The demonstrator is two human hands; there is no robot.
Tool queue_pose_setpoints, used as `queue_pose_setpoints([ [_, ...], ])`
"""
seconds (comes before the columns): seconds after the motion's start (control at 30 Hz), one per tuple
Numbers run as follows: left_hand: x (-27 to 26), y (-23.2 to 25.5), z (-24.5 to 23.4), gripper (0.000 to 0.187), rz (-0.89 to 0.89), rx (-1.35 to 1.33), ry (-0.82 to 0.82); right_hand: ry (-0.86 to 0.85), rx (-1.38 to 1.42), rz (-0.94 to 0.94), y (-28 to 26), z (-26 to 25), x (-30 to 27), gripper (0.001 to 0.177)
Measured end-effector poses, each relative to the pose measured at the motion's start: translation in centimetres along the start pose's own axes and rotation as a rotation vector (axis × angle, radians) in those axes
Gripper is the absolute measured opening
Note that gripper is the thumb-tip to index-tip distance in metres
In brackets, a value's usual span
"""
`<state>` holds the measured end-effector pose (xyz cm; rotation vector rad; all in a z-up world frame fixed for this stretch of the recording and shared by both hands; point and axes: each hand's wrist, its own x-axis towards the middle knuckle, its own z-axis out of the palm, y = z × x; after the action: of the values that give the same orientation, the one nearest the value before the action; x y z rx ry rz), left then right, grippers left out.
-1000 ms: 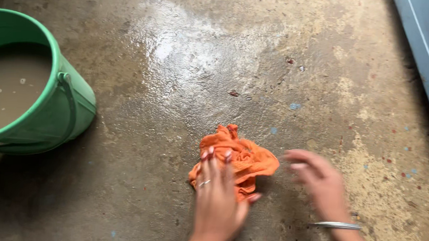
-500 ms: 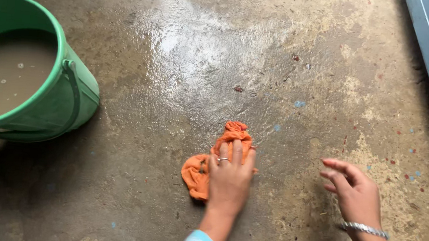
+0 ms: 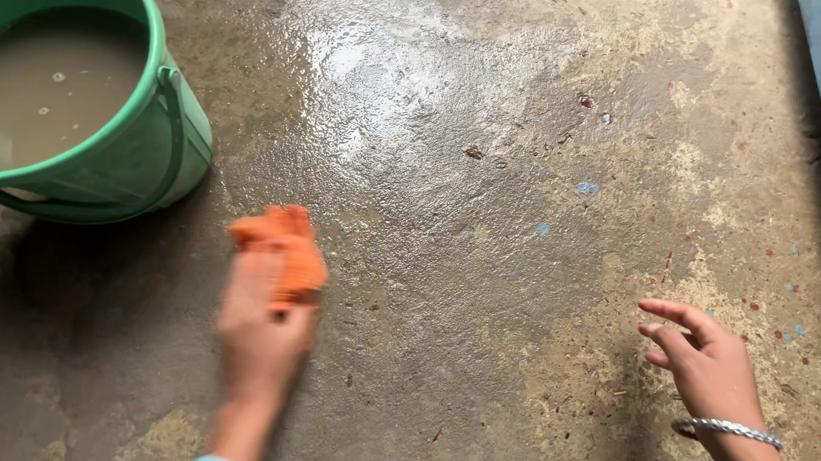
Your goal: The person wipes a concrete floor by hand with an orange cloth and repeatedly rinses the cloth in a green bucket of water.
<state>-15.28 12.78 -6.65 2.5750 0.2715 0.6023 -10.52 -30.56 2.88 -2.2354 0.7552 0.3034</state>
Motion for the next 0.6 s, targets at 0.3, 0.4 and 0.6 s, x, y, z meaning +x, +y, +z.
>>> queue_pose_setpoints([
  [0.3, -5.0, 21.5, 13.0, 0.032, 0.543, -0.17, -0.075, -0.041, 0.1, -0.18, 0.3, 0.9, -0.5, 0.031],
  [0.4, -4.8, 22.1, 12.7, 0.03, 0.652, -0.17, -0.069, -0.012, -0.023, -0.14, -0.4, 1.1, -0.6, 0.03],
  [0.6, 2.3, 8.6, 6.9, 0.031, 0.545, 0.074, 0.036, 0.002, 0.032, -0.175, 0.5, -0.1, 0.0, 0.031],
])
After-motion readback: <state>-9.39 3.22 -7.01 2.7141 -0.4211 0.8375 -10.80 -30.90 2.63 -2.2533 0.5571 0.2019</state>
